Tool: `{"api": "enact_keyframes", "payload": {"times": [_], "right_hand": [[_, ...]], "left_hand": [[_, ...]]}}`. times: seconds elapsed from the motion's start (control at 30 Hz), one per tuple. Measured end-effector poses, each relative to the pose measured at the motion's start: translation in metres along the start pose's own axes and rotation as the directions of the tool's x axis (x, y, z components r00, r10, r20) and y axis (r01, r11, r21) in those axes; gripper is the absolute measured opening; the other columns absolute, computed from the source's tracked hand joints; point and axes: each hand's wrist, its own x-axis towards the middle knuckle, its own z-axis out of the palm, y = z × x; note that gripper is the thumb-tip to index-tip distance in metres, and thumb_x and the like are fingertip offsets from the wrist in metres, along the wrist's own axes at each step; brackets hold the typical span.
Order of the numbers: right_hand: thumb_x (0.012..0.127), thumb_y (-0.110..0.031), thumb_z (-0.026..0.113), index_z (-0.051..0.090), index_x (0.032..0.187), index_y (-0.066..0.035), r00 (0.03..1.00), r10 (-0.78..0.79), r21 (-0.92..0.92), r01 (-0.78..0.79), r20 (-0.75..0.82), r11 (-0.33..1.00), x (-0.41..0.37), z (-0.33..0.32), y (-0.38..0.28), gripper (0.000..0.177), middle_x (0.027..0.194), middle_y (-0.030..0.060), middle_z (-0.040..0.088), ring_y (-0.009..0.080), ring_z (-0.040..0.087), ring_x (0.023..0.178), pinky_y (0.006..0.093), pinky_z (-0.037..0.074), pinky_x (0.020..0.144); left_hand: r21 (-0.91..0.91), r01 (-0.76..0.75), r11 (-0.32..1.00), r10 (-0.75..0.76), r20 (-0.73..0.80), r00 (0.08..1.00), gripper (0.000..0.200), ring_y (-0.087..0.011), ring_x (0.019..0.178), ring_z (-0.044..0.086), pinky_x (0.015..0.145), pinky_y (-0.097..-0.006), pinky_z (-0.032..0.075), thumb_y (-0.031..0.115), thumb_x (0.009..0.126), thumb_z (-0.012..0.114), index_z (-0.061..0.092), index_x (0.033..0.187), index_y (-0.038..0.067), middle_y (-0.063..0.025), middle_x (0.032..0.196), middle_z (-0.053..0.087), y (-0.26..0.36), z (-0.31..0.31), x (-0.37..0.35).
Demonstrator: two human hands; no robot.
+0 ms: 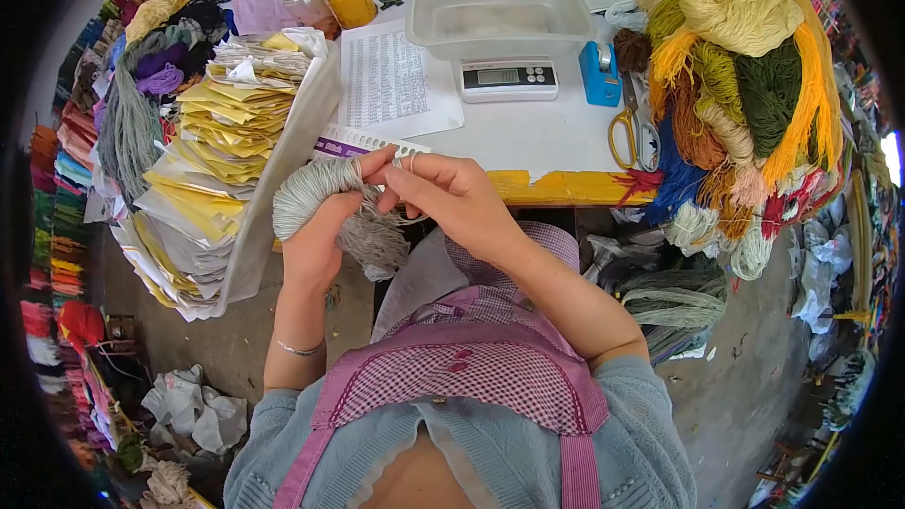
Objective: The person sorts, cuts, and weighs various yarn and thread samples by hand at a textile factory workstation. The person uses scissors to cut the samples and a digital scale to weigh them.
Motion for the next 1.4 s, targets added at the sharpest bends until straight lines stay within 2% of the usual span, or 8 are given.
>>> {"api": "enact_keyframes", "payload": {"times": [0.43,0.53,0.63,0.77,0.93,1.1,1.23,1.4], "right_hand": [[0.091,-0.005,0.046,0.064,0.109,0.004,0.999,-0.049,0.015,0.049,-0.009,0.999,0.0,0.003,0.002,0.028,0.088,0.0106,0.069,0.0086,0.054,0.074,0.0223,0.044,0.07],[0.093,-0.013,0.052,0.066,0.104,0.001,1.0,0.011,0.028,-0.011,-0.003,1.0,0.003,0.004,0.001,0.023,0.081,0.0046,0.066,0.0059,0.052,0.071,0.0209,0.041,0.065],[0.092,-0.019,0.059,0.068,0.097,-0.002,0.996,0.089,0.049,-0.089,0.006,0.995,0.005,0.004,0.005,0.02,0.076,-0.0012,0.062,0.0036,0.049,0.068,0.0199,0.037,0.061],[0.089,-0.018,0.066,0.068,0.091,-0.002,0.998,0.059,0.062,-0.058,-0.022,0.996,0.009,0.001,0.014,0.016,0.073,-0.0034,0.058,0.0033,0.047,0.064,0.0197,0.035,0.057],[0.088,-0.016,0.067,0.067,0.092,-0.002,0.998,0.049,0.089,-0.046,-0.032,0.995,0.009,0.002,0.011,0.014,0.074,-0.0037,0.057,0.0035,0.043,0.063,0.0194,0.033,0.057],[0.087,-0.018,0.068,0.069,0.093,-0.002,0.996,0.07,-0.043,-0.072,-0.053,0.996,0.01,0.005,0.014,0.017,0.073,-0.0051,0.058,0.0021,0.043,0.062,0.0188,0.033,0.056],[0.085,-0.016,0.069,0.07,0.094,-0.003,0.997,0.042,0.066,-0.038,-0.062,0.997,0.011,0.004,0.015,0.016,0.075,-0.0045,0.06,0.0017,0.044,0.063,0.0188,0.032,0.056],[0.085,-0.014,0.069,0.069,0.094,-0.003,0.998,0.022,0.15,-0.012,-0.064,0.989,0.011,0.001,0.018,0.015,0.079,-0.0027,0.063,0.0022,0.045,0.064,0.0188,0.033,0.057]], "left_hand": [[-0.098,0.059,0.993,-0.066,-0.061,0.996,0.031,-0.0202,0.113,0.057,0.099,-0.0309,0.042,0.009,0.094,0.05,0.06,0.119,-0.006,-0.0128,0.121,0.061,-0.006,-0.005,0.0],[-0.03,0.001,1.0,-0.003,-0.04,0.999,0.03,-0.019,0.113,0.056,0.098,-0.0307,0.042,0.008,0.093,0.05,0.061,0.118,-0.005,-0.013,0.122,0.061,-0.006,-0.007,0.0],[0.307,-0.108,0.945,0.115,-0.005,0.993,0.029,-0.0162,0.108,0.057,0.094,-0.029,0.045,0.005,0.092,0.05,0.062,0.118,-0.002,-0.012,0.12,0.063,-0.006,0.001,0.0],[0.277,-0.107,0.955,0.12,-0.034,0.992,0.028,-0.0162,0.106,0.059,0.093,-0.0286,0.045,0.006,0.093,0.051,0.062,0.117,-0.003,-0.0112,0.118,0.063,-0.008,-0.001,-0.002],[-0.035,0.077,0.996,-0.081,-0.104,0.991,0.028,-0.0155,0.103,0.061,0.091,-0.0286,0.047,0.008,0.094,0.054,0.062,0.117,-0.005,-0.0105,0.114,0.065,-0.008,-0.007,-0.002],[-0.039,0.069,0.997,-0.073,-0.109,0.991,0.028,-0.0158,0.103,0.062,0.092,-0.0285,0.048,0.008,0.094,0.055,0.061,0.117,-0.006,-0.0109,0.112,0.066,-0.01,-0.001,-0.001],[0.105,0.027,0.994,-0.015,-0.117,0.993,0.03,-0.0186,0.105,0.06,0.095,-0.0297,0.044,0.009,0.093,0.051,0.061,0.119,-0.005,-0.0121,0.116,0.064,-0.006,0.003,-0.003],[0.029,0.086,0.996,-0.08,-0.173,0.982,0.03,-0.0163,0.102,0.061,0.092,-0.0288,0.045,0.01,0.094,0.051,0.062,0.118,-0.005,-0.0111,0.113,0.065,-0.011,-0.003,-0.002]]}}
